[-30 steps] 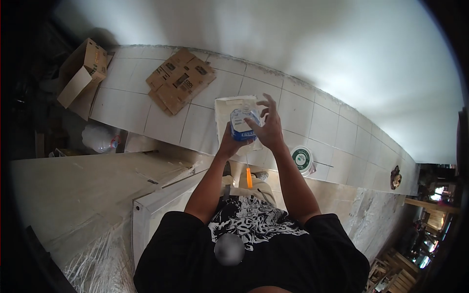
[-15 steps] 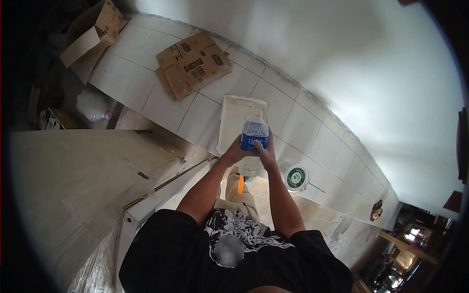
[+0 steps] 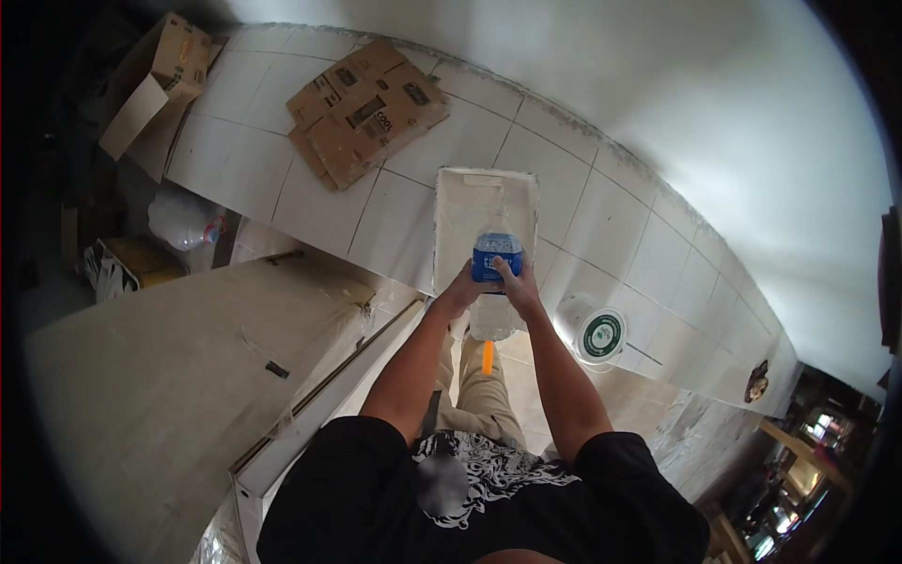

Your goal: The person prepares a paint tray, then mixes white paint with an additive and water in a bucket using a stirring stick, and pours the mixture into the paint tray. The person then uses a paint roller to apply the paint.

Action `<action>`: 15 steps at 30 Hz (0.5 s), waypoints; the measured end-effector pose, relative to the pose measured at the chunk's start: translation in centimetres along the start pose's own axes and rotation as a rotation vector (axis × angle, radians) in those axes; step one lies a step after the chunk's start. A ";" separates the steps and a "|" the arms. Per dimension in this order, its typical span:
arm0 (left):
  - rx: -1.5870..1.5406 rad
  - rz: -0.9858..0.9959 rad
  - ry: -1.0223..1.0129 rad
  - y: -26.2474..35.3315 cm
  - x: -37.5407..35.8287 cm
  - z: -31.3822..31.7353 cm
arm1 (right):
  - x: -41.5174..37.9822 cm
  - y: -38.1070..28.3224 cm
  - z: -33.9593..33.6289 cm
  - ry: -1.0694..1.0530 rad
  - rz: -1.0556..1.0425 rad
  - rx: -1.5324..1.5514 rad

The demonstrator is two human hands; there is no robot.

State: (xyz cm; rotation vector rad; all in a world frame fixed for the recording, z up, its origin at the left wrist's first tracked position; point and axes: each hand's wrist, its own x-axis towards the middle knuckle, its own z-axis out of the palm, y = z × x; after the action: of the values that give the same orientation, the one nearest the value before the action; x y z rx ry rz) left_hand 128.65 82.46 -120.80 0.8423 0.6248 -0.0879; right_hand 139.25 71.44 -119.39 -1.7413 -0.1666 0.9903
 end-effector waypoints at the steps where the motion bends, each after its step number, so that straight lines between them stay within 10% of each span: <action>1: -0.021 0.006 0.003 -0.2 0.0 0.0 | 0.1 0.0 0.0 0.009 0.001 0.008; 15: -0.056 -0.029 -0.034 -2.2 0.5 -0.6 | 1.0 0.0 0.0 -0.018 0.088 -0.049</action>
State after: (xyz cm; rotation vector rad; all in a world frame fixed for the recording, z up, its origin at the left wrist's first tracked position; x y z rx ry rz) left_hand 128.09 81.51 -122.91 0.7761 0.6053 -0.1104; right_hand 139.86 72.01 -119.91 -1.7980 -0.1278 1.0738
